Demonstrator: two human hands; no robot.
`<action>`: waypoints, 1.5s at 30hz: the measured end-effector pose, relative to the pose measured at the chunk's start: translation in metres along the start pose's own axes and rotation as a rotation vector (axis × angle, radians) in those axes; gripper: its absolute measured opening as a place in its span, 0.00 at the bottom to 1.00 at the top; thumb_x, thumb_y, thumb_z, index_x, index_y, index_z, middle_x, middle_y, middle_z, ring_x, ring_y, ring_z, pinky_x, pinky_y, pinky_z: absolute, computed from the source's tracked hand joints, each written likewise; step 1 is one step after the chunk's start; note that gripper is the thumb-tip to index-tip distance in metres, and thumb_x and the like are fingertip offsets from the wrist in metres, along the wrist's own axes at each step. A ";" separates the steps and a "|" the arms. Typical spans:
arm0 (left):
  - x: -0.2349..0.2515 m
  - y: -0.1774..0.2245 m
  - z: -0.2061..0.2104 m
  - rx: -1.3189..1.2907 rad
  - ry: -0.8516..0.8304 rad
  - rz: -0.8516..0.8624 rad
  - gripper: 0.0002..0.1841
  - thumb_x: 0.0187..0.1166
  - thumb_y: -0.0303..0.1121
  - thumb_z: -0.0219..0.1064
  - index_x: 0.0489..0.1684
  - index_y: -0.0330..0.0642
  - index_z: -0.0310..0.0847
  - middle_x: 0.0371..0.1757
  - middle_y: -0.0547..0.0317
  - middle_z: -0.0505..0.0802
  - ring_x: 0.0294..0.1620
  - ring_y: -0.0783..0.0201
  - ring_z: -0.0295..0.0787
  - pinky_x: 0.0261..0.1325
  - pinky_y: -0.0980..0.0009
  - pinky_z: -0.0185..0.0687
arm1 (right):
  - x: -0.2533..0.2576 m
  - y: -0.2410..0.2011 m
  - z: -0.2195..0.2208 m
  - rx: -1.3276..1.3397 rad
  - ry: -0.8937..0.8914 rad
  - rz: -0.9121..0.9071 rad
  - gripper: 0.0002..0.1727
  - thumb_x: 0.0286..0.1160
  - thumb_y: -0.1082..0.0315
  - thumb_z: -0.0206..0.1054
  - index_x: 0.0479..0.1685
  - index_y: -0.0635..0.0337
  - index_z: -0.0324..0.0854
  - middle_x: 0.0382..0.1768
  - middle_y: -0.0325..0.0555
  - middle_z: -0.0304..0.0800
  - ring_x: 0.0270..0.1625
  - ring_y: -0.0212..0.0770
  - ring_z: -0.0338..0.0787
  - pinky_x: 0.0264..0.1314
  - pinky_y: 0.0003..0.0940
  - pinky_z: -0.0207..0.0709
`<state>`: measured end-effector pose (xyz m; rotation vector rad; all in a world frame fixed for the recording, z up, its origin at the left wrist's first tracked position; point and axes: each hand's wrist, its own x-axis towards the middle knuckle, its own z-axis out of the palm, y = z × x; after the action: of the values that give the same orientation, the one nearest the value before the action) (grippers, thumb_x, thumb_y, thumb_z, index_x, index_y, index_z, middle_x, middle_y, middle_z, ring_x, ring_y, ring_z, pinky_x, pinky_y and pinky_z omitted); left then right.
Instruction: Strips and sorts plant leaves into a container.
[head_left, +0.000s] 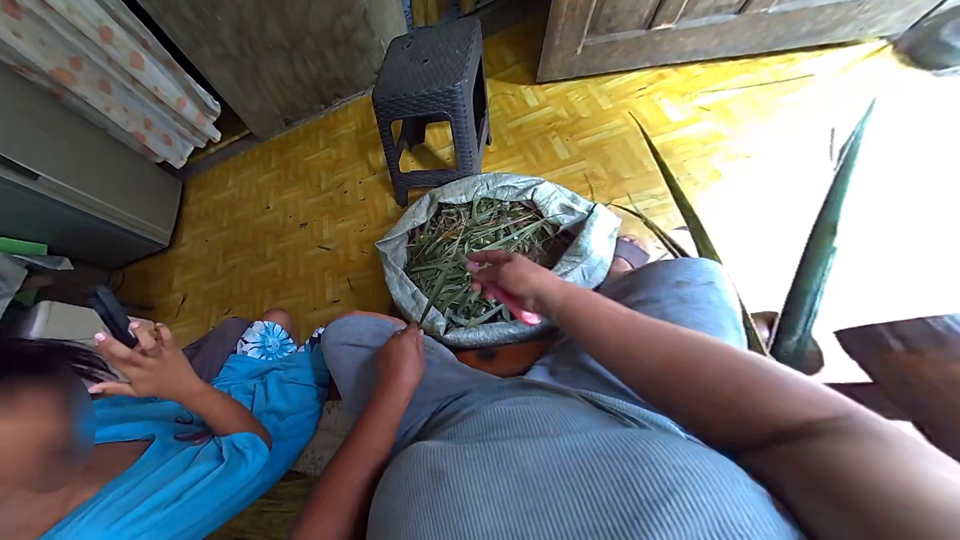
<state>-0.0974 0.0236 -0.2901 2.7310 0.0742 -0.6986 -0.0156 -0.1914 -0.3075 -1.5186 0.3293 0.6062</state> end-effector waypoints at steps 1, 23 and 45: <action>0.001 0.004 0.001 0.030 0.008 0.007 0.23 0.96 0.39 0.46 0.80 0.37 0.76 0.68 0.38 0.89 0.70 0.43 0.87 0.74 0.46 0.78 | 0.000 0.007 0.009 0.045 -0.020 0.008 0.24 0.89 0.72 0.58 0.82 0.56 0.68 0.37 0.44 0.84 0.22 0.30 0.76 0.25 0.23 0.71; -0.014 0.008 0.015 0.182 0.054 0.032 0.22 0.95 0.35 0.48 0.82 0.38 0.75 0.65 0.39 0.91 0.66 0.43 0.89 0.71 0.47 0.78 | 0.023 0.024 0.014 0.336 0.122 0.079 0.22 0.87 0.74 0.58 0.78 0.55 0.70 0.45 0.43 0.82 0.27 0.30 0.77 0.26 0.24 0.71; -0.045 -0.056 0.012 -0.128 0.025 0.046 0.20 0.94 0.36 0.52 0.74 0.35 0.81 0.55 0.41 0.94 0.55 0.48 0.92 0.67 0.50 0.82 | 0.058 -0.012 -0.077 0.422 0.215 0.077 0.21 0.90 0.61 0.54 0.79 0.43 0.67 0.26 0.34 0.76 0.18 0.29 0.73 0.18 0.25 0.69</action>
<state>-0.1494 0.0738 -0.2948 2.6112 0.0594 -0.6248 0.0512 -0.2569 -0.3339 -1.1672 0.6413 0.4013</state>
